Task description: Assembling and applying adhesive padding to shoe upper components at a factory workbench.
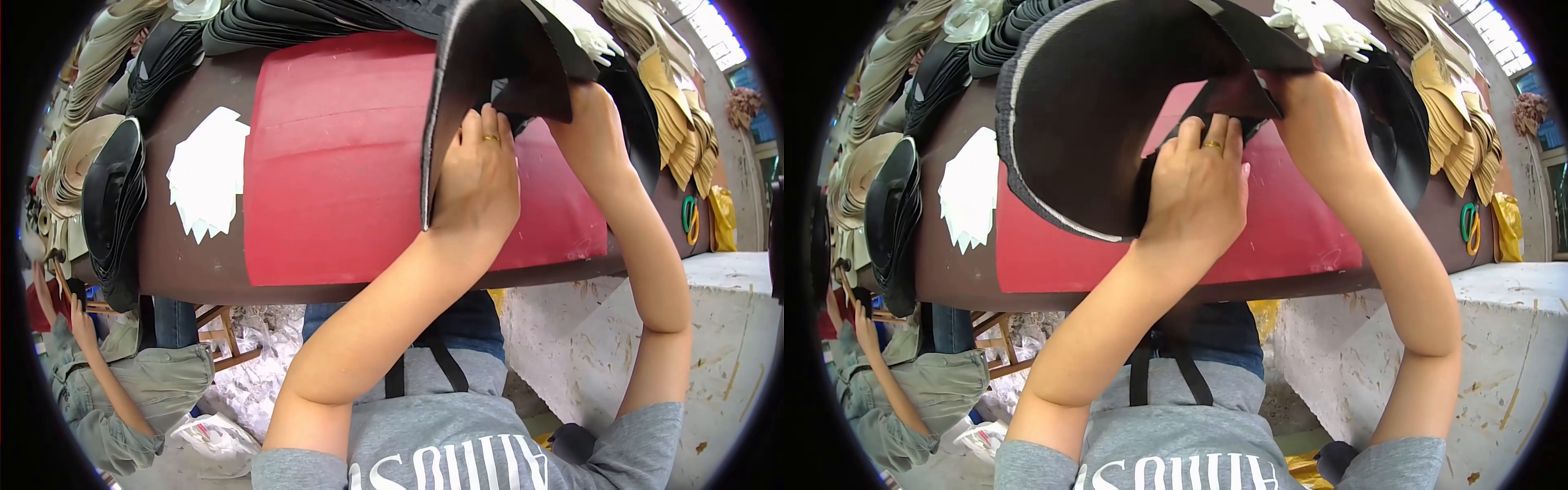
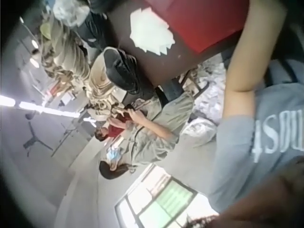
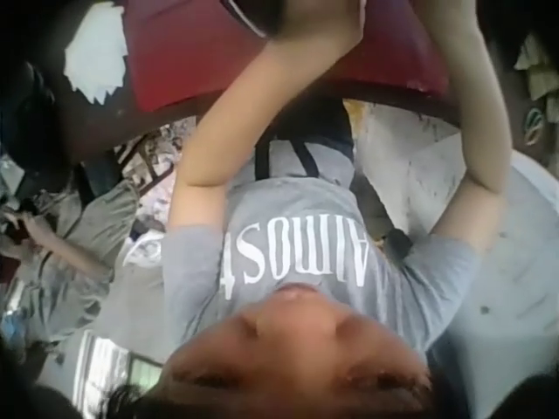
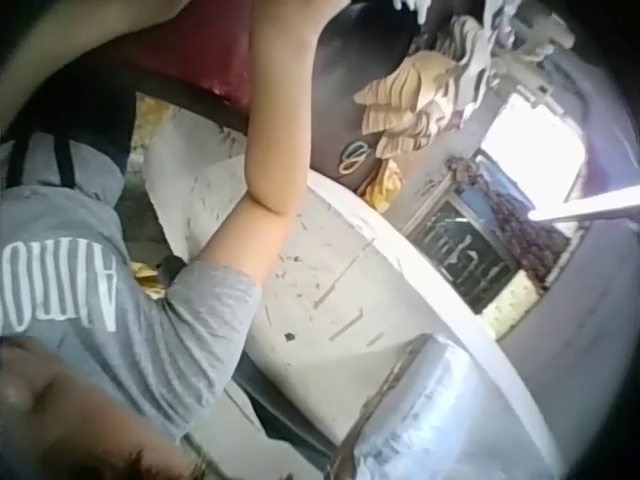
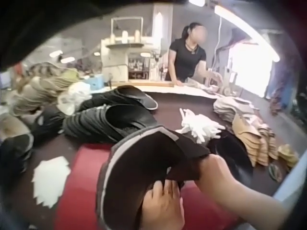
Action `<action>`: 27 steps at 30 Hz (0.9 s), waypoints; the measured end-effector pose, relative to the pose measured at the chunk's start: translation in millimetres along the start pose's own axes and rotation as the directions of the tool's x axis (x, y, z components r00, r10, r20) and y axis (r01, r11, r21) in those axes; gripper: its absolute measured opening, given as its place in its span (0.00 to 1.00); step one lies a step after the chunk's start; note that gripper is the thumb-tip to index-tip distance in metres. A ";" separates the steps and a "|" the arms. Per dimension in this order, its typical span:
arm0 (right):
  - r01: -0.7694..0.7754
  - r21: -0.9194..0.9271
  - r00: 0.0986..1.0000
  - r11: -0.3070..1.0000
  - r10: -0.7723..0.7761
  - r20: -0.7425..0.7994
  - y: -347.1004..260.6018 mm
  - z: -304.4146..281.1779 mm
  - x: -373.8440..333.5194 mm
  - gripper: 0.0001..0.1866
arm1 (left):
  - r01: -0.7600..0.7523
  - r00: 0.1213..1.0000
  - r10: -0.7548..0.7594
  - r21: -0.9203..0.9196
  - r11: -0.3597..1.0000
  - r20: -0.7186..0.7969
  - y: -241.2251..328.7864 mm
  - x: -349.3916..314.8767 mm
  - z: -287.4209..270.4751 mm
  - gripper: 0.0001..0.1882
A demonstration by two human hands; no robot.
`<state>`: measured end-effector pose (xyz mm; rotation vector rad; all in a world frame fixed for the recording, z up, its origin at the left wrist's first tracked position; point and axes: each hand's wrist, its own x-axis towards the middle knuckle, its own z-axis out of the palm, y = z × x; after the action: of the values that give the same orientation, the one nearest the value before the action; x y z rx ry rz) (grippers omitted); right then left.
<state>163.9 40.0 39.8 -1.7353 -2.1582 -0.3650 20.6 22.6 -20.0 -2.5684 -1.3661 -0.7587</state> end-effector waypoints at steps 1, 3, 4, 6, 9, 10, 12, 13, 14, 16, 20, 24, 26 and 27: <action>0.002 0.016 1.000 1.000 -0.002 -0.013 -1.5 -2.5 0.3 0.10 | 0.005 1.000 -0.006 -0.038 0.999 -0.007 -0.8 0.6 -1.6 0.21; 0.006 0.049 0.999 0.999 -0.004 -0.046 -4.6 -9.4 0.4 0.08 | 0.010 1.000 -0.012 -0.109 0.994 -0.025 -1.7 1.7 -5.5 0.19; 0.009 0.066 0.998 0.998 -0.004 -0.066 -6.9 -13.8 -0.3 0.08 | 0.008 0.999 -0.013 -0.142 0.990 -0.036 -1.9 1.8 -8.8 0.18; 0.155 -0.132 0.988 0.979 -0.157 -0.005 -15.5 -26.3 -5.6 0.05 | -0.075 0.985 0.031 -0.258 0.963 -0.172 0.0 -5.2 -24.0 0.16; 0.257 -0.182 0.957 0.949 -0.276 -0.091 -27.0 -37.7 6.2 0.01 | -0.091 0.988 0.146 -0.604 0.791 0.042 11.9 -19.2 -116.1 0.12; 0.299 -0.207 0.934 0.932 -0.330 -0.137 -31.2 -42.1 10.9 0.01 | -0.114 0.993 0.087 -0.612 0.783 -0.073 11.3 -14.3 -142.4 0.12; 0.338 -0.243 0.902 0.909 -0.387 -0.190 -45.1 -44.9 16.0 0.02 | -0.125 0.984 0.067 -0.368 0.922 -0.167 -5.8 7.1 -188.8 0.19; 0.360 -0.232 0.891 0.903 -0.407 -0.203 -51.2 -43.0 15.6 0.02 | -0.153 0.980 0.117 -0.230 0.961 -0.161 -18.3 24.3 -185.6 0.22; 0.408 -0.210 0.865 0.888 -0.450 -0.222 -58.4 -43.7 17.0 0.03 | -0.153 0.978 0.141 -0.071 0.986 -0.152 -31.6 38.7 -181.3 0.26; 0.468 -0.192 0.823 0.862 -0.505 -0.259 -78.3 -47.1 17.2 0.04 | -0.269 0.963 0.268 0.107 0.957 0.031 -71.7 58.1 -164.8 0.27; 0.551 -0.144 0.762 0.822 -0.566 -0.315 -103.9 -49.8 12.0 0.06 | -0.486 0.874 0.454 0.266 0.833 0.175 -91.0 72.5 -164.4 0.20; 0.683 -0.183 0.648 0.707 -0.703 -0.295 -119.3 -70.3 14.4 0.07 | -0.643 0.676 0.618 -0.088 0.761 0.401 -99.6 87.8 -158.0 0.09; 0.697 -0.136 0.660 0.704 -0.705 -0.259 -114.2 -73.7 14.8 0.08 | -0.595 0.727 0.551 -0.025 0.804 0.410 -105.9 80.3 -158.8 0.07; 0.699 -0.100 0.680 0.708 -0.702 -0.212 -108.3 -75.9 14.0 0.08 | -0.554 0.768 0.497 0.029 0.832 0.404 -106.5 77.5 -157.7 0.06</action>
<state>63.6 -2.2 116.2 -0.7166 -2.5496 -0.7300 -87.5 87.4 142.2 -2.8521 -0.6397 -0.0545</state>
